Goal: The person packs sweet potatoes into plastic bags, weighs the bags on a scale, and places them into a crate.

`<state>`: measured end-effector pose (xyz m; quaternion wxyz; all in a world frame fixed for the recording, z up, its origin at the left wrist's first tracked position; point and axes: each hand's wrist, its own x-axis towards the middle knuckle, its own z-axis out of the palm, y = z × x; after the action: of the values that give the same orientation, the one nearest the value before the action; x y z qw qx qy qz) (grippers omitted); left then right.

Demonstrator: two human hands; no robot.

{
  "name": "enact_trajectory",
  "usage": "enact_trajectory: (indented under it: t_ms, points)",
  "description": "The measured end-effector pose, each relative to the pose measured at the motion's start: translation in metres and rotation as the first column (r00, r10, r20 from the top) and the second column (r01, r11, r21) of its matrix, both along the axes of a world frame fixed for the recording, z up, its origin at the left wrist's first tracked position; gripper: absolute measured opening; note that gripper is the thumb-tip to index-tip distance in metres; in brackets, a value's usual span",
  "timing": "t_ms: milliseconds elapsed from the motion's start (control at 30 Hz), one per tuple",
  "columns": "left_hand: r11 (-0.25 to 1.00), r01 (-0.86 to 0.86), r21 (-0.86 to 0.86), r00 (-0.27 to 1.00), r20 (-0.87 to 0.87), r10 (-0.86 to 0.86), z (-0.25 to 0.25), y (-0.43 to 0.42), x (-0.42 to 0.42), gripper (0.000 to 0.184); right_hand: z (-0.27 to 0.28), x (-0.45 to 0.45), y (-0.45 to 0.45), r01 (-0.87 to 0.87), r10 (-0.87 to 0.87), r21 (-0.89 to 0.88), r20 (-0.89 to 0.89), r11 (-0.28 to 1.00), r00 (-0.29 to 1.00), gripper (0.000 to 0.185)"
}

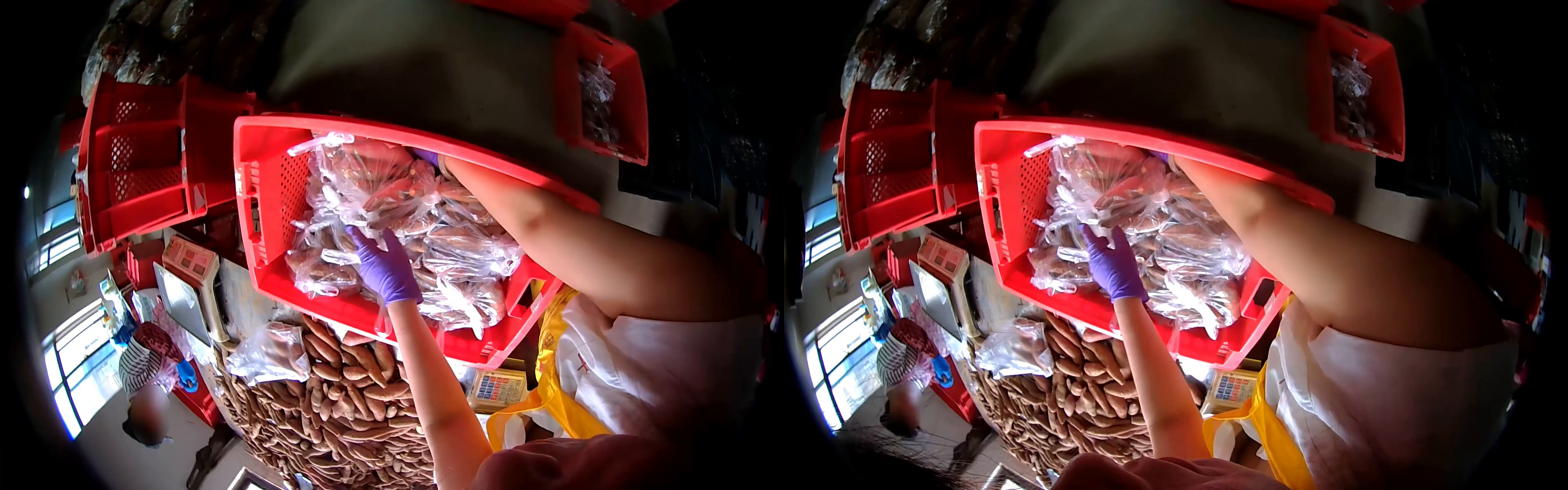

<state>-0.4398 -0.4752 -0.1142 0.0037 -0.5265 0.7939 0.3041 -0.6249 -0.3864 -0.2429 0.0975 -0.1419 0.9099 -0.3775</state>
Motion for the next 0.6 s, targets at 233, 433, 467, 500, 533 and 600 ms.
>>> enact_trajectory:
  t_ms: [233, 433, 467, 500, 533, 600]
  points:
    - [0.994, 0.101, 0.031, 0.917, -0.390, -0.081, -0.081, -0.008, 0.001, 0.073, -0.010, 0.012, -0.035, -0.133, 0.135, -0.037, 0.039, 0.990, 0.990, 0.055]
    - [0.958, 0.253, -0.132, 0.891, -0.355, -0.284, -0.036, 0.021, -0.029, 0.073, 0.066, 0.043, 0.007, -0.319, 0.362, -0.450, 0.010, 0.834, 0.932, 0.071]
    - [0.950, 0.268, -0.158, 0.862, -0.402, -0.309, -0.038, 0.021, -0.029, 0.071, 0.070, 0.048, 0.008, -0.407, 0.373, -0.242, -0.174, 0.881, 0.911, 0.080]
    - [0.942, 0.281, -0.183, 0.830, -0.447, -0.334, -0.050, 0.020, -0.027, 0.070, 0.086, 0.051, 0.009, -0.489, 0.465, -0.154, -0.165, 0.859, 0.870, 0.088]
    - [0.957, 0.288, -0.029, 0.709, -0.665, -0.234, -0.072, 0.019, -0.023, 0.068, 0.099, 0.059, 0.010, -0.500, 0.491, -0.053, -0.120, 0.864, 0.863, 0.085]
    - [0.948, 0.314, 0.042, 0.745, -0.631, -0.219, -0.043, 0.024, -0.013, 0.067, 0.104, 0.067, 0.011, -0.526, 0.529, 0.053, -0.070, 0.849, 0.846, 0.081]
